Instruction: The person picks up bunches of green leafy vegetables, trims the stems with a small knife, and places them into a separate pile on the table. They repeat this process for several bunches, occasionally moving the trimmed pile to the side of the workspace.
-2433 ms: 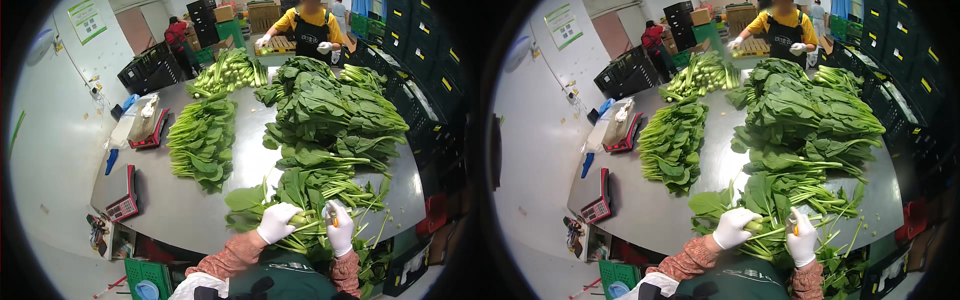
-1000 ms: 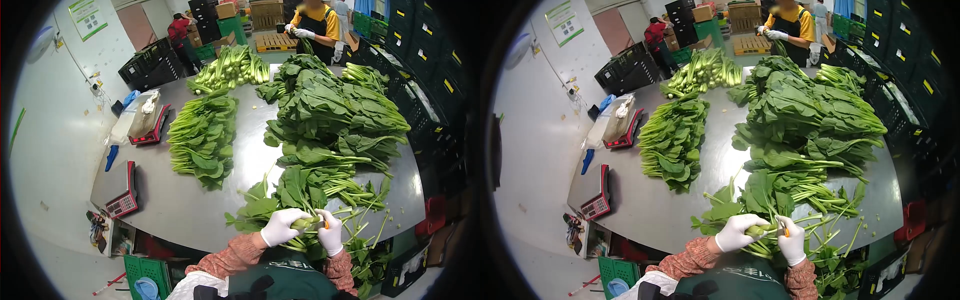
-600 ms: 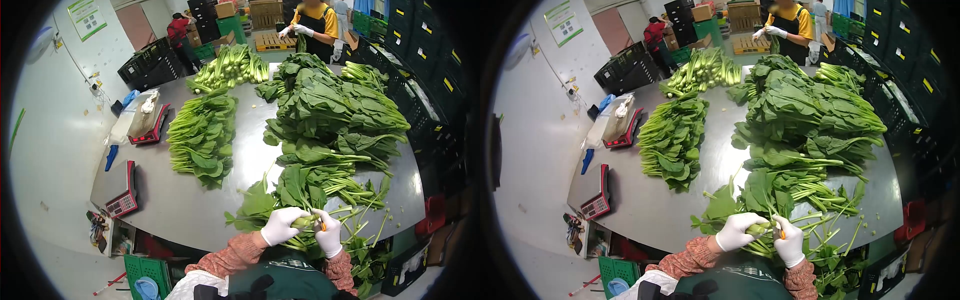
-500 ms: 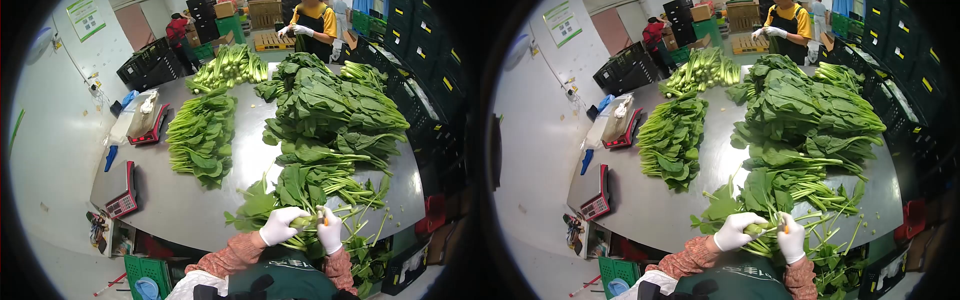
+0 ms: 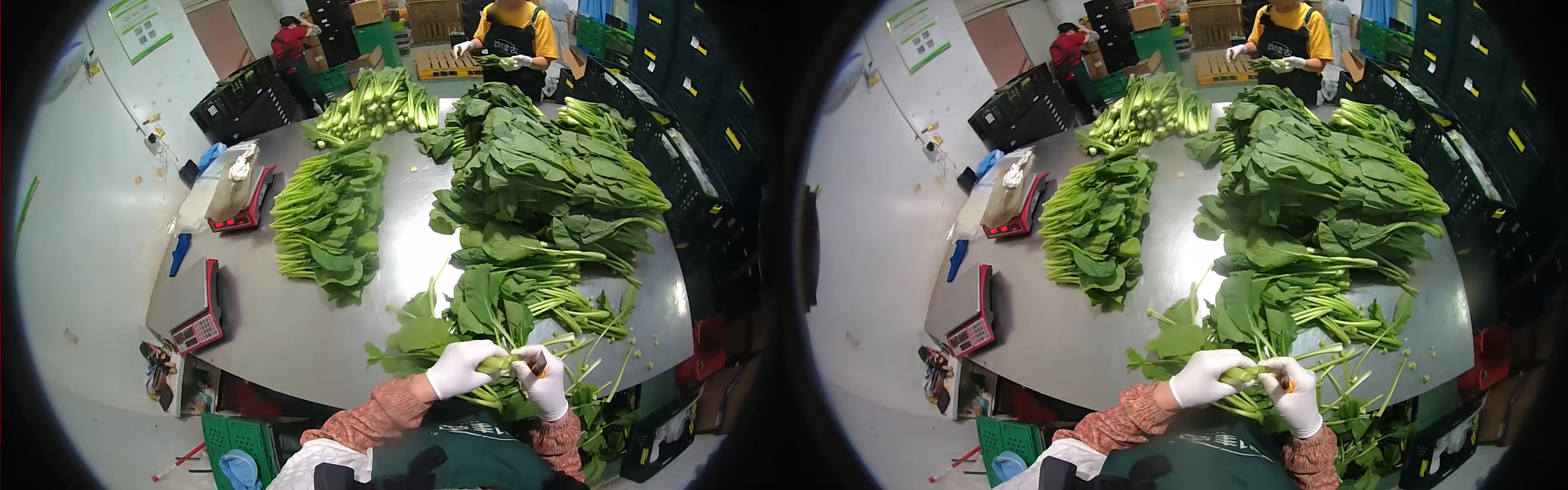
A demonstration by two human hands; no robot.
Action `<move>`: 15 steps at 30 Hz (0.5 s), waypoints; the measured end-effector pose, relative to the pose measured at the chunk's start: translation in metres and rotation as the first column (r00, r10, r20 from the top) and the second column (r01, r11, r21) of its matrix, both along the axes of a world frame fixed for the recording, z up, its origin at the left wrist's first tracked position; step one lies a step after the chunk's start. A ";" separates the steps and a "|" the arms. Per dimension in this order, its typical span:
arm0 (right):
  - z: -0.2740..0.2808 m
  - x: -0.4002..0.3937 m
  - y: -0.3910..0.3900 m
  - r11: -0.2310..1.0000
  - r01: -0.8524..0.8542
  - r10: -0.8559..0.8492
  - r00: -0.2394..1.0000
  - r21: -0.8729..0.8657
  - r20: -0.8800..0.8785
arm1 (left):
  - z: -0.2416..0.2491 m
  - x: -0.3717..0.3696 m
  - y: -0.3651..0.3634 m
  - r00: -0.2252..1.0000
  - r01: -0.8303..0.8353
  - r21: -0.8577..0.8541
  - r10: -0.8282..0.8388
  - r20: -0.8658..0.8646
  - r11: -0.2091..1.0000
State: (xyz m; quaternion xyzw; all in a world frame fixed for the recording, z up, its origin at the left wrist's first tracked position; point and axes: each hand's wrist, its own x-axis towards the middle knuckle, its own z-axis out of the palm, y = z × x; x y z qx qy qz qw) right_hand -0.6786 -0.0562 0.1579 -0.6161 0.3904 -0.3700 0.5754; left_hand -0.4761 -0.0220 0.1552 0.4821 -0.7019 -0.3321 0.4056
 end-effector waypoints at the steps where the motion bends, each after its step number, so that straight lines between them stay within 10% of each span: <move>1: -0.001 0.000 0.000 1.000 0.021 -0.021 1.000 -0.010 -0.015 | 0.001 0.001 0.000 0.999 0.002 0.011 -0.003 0.032 1.000; 15: -0.049 -0.028 -0.022 0.982 0.097 -0.154 0.907 -0.163 -0.391 | 0.008 0.008 -0.001 0.998 -0.048 0.039 0.047 0.037 0.998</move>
